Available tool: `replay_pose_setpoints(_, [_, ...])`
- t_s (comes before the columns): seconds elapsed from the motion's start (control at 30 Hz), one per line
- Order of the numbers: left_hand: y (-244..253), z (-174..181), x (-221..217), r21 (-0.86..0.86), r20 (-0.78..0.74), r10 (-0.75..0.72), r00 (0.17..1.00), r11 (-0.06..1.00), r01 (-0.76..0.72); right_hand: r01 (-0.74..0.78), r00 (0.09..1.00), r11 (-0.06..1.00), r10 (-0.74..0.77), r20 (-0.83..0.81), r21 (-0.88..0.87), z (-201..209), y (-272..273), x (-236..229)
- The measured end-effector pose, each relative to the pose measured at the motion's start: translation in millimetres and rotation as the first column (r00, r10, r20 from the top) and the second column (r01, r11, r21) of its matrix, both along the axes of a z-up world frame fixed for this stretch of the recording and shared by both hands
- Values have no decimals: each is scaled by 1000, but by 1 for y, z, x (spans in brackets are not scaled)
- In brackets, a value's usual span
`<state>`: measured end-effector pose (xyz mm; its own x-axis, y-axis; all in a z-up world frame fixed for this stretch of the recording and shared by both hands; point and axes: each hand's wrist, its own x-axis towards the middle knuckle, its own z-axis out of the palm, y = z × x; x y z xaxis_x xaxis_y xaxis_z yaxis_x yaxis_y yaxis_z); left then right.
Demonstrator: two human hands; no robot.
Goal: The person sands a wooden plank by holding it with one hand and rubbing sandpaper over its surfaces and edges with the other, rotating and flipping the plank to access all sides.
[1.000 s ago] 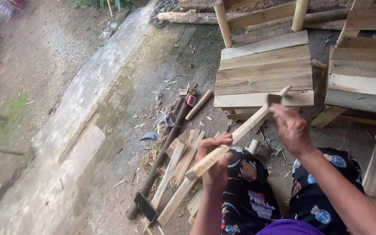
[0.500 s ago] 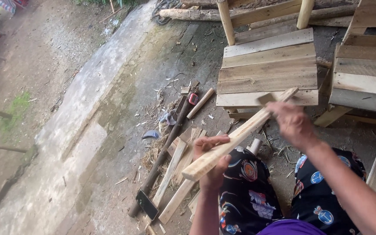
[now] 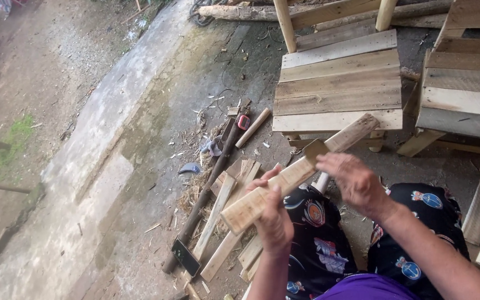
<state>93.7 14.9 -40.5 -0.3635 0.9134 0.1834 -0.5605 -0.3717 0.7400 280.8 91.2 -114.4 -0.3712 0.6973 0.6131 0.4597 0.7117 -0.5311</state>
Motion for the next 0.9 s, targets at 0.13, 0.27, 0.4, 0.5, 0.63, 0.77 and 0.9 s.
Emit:
replay_pose_setpoints(0.13, [-10, 21, -15, -18, 45, -8, 999, 1000, 9, 86, 996, 996, -86, 6, -10, -28, 6, 39])
replay_pose_setpoints(0.27, [-20, 25, -35, -177, 384, 28, 923, 983, 44, 518, 852, 845, -496, 165, -134, -59, 13, 75])
replay_pose_setpoints(0.4, [-15, 30, -36, -167, 427, 28, 904, 985, 48, 304, 945, 949, -311, 98, 84, 7, -21, 17])
replay_pose_setpoints(0.5, [-14, 36, -36, -144, 410, -16, 912, 986, 82, 115, 989, 991, -121, -86, -68, 15, -43, 1])
replay_pose_setpoints(0.63, [-18, 39, -39, -104, 358, -99, 928, 984, 146, 407, 912, 907, -410, 3, -110, -20, -9, 36])
replay_pose_setpoints(0.77, [-2, 33, -20, 25, 94, -138, 986, 990, 136, 294, 927, 885, -357, -120, -362, -9, -30, 11])
replay_pose_setpoints(0.9, [15, 28, 25, 25, -318, 9, 948, 1000, -1, 139, 876, 765, -391, -282, -628, 42, -62, -19])
